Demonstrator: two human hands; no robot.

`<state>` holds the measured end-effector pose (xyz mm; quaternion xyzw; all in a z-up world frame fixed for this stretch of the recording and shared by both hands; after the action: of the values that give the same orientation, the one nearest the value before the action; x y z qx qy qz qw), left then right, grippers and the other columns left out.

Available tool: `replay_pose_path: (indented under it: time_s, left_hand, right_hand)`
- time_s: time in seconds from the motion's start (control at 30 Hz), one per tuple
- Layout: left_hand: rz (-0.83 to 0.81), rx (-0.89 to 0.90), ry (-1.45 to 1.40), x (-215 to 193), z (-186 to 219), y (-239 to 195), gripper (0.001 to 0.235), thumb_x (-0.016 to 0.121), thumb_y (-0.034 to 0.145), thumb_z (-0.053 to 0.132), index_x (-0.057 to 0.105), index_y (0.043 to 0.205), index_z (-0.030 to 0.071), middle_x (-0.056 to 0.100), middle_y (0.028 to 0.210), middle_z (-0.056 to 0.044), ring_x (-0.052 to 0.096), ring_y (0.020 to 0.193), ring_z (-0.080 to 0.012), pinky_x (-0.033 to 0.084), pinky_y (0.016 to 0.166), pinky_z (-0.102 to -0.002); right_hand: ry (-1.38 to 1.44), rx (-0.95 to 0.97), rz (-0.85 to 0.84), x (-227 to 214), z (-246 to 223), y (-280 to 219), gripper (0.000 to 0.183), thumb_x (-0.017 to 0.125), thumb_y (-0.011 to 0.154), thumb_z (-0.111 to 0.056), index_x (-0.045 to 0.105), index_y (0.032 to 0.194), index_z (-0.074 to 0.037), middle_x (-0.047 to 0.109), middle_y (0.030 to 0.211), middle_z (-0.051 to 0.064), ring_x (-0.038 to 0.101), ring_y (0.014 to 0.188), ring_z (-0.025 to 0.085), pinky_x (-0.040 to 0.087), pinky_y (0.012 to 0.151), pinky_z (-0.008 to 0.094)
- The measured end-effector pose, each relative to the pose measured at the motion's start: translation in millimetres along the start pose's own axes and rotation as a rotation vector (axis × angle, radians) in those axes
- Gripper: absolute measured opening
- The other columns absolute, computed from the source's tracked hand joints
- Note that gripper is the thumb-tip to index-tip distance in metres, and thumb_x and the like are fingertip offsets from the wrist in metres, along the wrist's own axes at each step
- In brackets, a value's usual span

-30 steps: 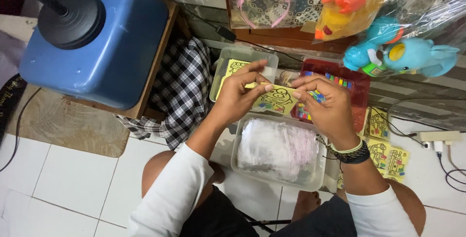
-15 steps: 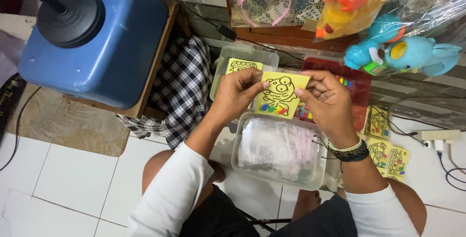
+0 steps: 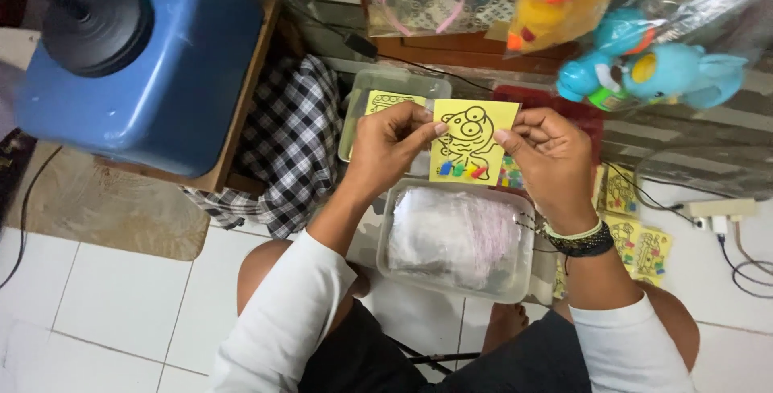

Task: The person places a printed sticker and small multi-colored blocks into a small transparent plastic bag by hand, handling one sticker at a time.

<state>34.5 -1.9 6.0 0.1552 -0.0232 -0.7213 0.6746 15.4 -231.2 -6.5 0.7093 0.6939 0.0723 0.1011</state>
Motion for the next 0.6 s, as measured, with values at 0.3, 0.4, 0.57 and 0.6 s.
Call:
replay_pose_path:
  time_s: [0.3, 0.4, 0.57, 0.6]
  left_hand:
    - [-0.267, 0.021, 0.383, 31.2, 4.1, -11.8, 0.01, 0.076, 0.095, 0.018, 0.078, 0.102, 0.012, 0.077, 0.074, -0.009, 0.077, 0.071, -0.0255, 0.06, 0.069, -0.036]
    - [-0.609, -0.122, 0.821, 56.7, -22.0, -24.4, 0.021, 0.068, 0.093, 0.019, 0.076, 0.113, 0.015, 0.079, 0.093, -0.014, 0.074, 0.089, -0.0419, 0.059, 0.081, -0.057]
    - [-0.896, -0.071, 1.134, 88.1, -134.8, -83.4, 0.047, 0.075, 0.083, 0.031, 0.065, 0.127, 0.02, 0.07, 0.119, -0.006, 0.069, 0.102, -0.033, 0.055, 0.082, -0.048]
    - [-0.994, -0.175, 1.218, 90.1, -158.0, -95.9, 0.051, 0.075, 0.083, 0.036, 0.061, 0.131, 0.026, 0.068, 0.124, -0.002, 0.067, 0.108, -0.0309, 0.054, 0.087, -0.048]
  right_hand:
    - [-0.137, -0.025, 0.141, -93.4, -1.0, -17.9, 0.018, 0.077, 0.097, 0.001, 0.069, 0.112, 0.001, 0.07, 0.085, 0.009, 0.064, 0.072, 0.009, 0.055, 0.066, 0.024]
    - [-0.15, -0.011, 0.244, -143.6, -4.6, -38.0, 0.019, 0.079, 0.098, 0.003, 0.069, 0.114, 0.003, 0.068, 0.087, 0.009, 0.064, 0.075, 0.01, 0.056, 0.073, 0.024]
    - [-0.193, 0.037, 0.395, -242.9, 9.1, -95.8, 0.017, 0.07, 0.103, 0.011, 0.066, 0.119, 0.004, 0.068, 0.1, 0.007, 0.056, 0.079, 0.006, 0.045, 0.072, 0.017]
    - [-0.206, 0.048, 0.447, -262.9, 14.4, -111.0, 0.017, 0.069, 0.104, 0.011, 0.066, 0.12, 0.006, 0.069, 0.103, 0.01, 0.058, 0.083, 0.009, 0.048, 0.077, 0.019]
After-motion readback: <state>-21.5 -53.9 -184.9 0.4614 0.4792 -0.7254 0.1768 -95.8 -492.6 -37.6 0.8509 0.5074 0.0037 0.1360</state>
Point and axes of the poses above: each hand's wrist, its own y-axis towards the middle knuckle, its own x-axis out of the palm, z = x × y, the point moved 3 cm from there along y, towards the middle knuckle
